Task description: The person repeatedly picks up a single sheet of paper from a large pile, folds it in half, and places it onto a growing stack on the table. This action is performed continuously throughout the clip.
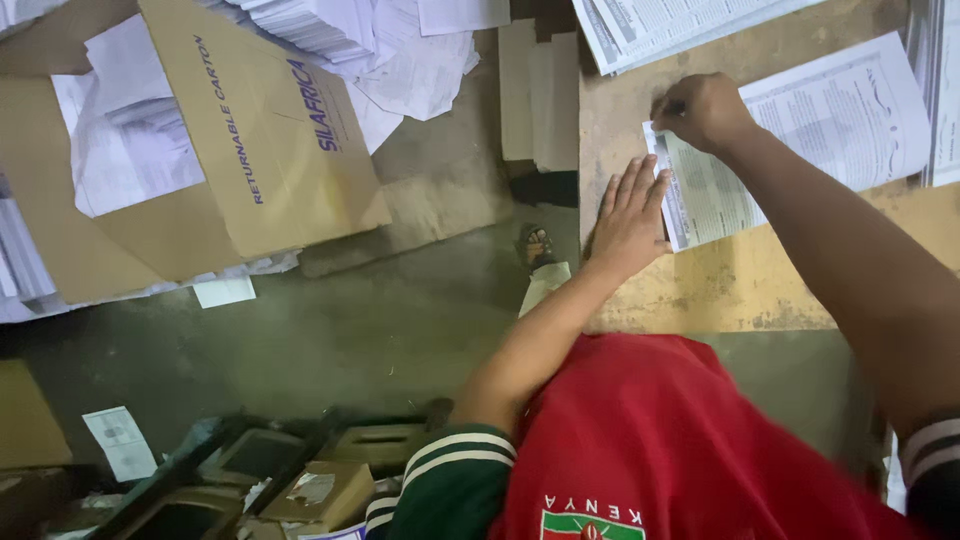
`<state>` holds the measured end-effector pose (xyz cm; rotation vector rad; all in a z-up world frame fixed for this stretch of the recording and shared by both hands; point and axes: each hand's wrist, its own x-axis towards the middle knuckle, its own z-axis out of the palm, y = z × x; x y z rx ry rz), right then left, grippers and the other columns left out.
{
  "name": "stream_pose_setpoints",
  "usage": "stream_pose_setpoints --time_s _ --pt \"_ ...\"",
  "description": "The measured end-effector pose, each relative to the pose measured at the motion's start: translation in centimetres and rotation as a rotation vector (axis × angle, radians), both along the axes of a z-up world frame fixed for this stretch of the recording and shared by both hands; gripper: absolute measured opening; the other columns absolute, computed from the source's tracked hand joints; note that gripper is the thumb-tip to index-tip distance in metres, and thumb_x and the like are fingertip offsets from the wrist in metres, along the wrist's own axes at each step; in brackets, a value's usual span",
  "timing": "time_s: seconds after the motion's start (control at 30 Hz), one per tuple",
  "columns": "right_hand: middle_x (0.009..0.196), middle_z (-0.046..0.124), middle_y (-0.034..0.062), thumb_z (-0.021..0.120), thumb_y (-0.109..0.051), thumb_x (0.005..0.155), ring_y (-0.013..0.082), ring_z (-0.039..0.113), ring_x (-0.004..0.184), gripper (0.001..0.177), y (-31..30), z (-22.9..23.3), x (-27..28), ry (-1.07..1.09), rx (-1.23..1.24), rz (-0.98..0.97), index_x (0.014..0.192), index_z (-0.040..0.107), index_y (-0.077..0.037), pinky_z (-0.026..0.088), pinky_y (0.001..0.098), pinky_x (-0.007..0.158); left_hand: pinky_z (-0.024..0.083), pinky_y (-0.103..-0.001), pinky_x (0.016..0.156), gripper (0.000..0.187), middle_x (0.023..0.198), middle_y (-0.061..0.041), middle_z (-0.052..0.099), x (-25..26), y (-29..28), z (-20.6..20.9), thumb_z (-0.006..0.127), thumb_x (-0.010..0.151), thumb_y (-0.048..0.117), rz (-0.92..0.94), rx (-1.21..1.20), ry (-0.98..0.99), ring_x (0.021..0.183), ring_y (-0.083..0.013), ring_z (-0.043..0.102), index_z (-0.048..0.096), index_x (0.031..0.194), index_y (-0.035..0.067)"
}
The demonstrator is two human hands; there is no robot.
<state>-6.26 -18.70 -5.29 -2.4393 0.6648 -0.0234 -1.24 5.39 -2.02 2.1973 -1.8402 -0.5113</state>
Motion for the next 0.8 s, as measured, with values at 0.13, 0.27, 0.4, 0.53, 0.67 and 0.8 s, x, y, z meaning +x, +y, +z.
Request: stream_pose_setpoints --time_s 0.13,0.27,0.4,0.53,0.67,0.8 --pt "0.097 0.079 0.0048 0.081 -0.015 0.085 0.0224 0.071 0.086 0.008 0.7 0.7 -0.2 -0.037 -0.090 0.050 0.092 0.083 -0.011 0.054 0.0382 0.072 0.012 -0.049 0.134 0.132 0.174 -0.013 0.011 0.0 0.1 0.6 0.095 0.069 0.073 -0.015 0.042 -0.038 0.163 -0.0303 0.009 0.025 0.163 0.012" --pt "0.103 0.067 0.0109 0.090 -0.014 0.080 0.0345 0.058 0.096 0.028 2.3 1.5 -1.7 -0.247 -0.430 0.100 0.103 0.075 -0.009 0.047 0.0452 0.079 0.013 -0.046 0.133 0.131 0.173 -0.013 0.015 0.3 0.0 1.9 0.091 0.073 0.079 -0.036 0.075 -0.144 0.162 -0.0300 0.011 0.023 0.164 0.014" --pt "0.082 0.067 0.0105 0.075 0.004 0.089 0.0328 0.058 0.075 0.014 5.6 0.5 -6.7 -0.349 -0.437 0.109 0.083 0.070 -0.007 0.045 0.0448 0.066 0.010 -0.047 0.133 0.131 0.174 -0.015 0.008 0.1 0.0 1.6 0.087 0.075 0.080 -0.045 0.117 -0.113 0.162 -0.0309 0.005 0.019 0.165 0.014" --pt "0.092 0.068 0.0083 0.074 -0.015 0.093 0.0356 0.068 0.093 0.005 10.3 -2.4 -13.8 -0.320 -0.471 0.161 0.090 0.070 -0.014 0.052 0.0457 0.078 0.017 -0.050 0.134 0.126 0.174 -0.016 0.015 0.1 0.2 2.3 0.095 0.069 0.065 -0.010 0.076 -0.046 0.163 -0.0336 0.014 0.029 0.164 0.014" --pt "0.133 0.070 0.0114 0.067 -0.020 0.096 0.0361 0.063 0.130 0.037 15.6 4.0 -16.2 -0.312 -0.536 0.132 0.132 0.073 -0.017 0.050 0.0504 0.105 0.020 -0.050 0.134 0.126 0.173 -0.016 0.019 -0.1 0.0 2.8 0.096 0.068 0.063 -0.018 0.104 -0.051 0.163 -0.0350 0.016 0.030 0.164 0.014" --pt "0.143 0.068 0.0079 0.069 -0.022 0.096 0.0311 0.057 0.140 0.043 17.6 4.7 -16.7 -0.288 -0.601 0.038 0.140 0.070 -0.022 0.041 0.0480 0.115 0.020 -0.050 0.134 0.126 0.173 -0.016 0.019 0.1 -0.4 3.2 0.095 0.069 0.062 -0.029 0.134 -0.047 0.163 -0.0349 0.015 0.029 0.165 0.014"
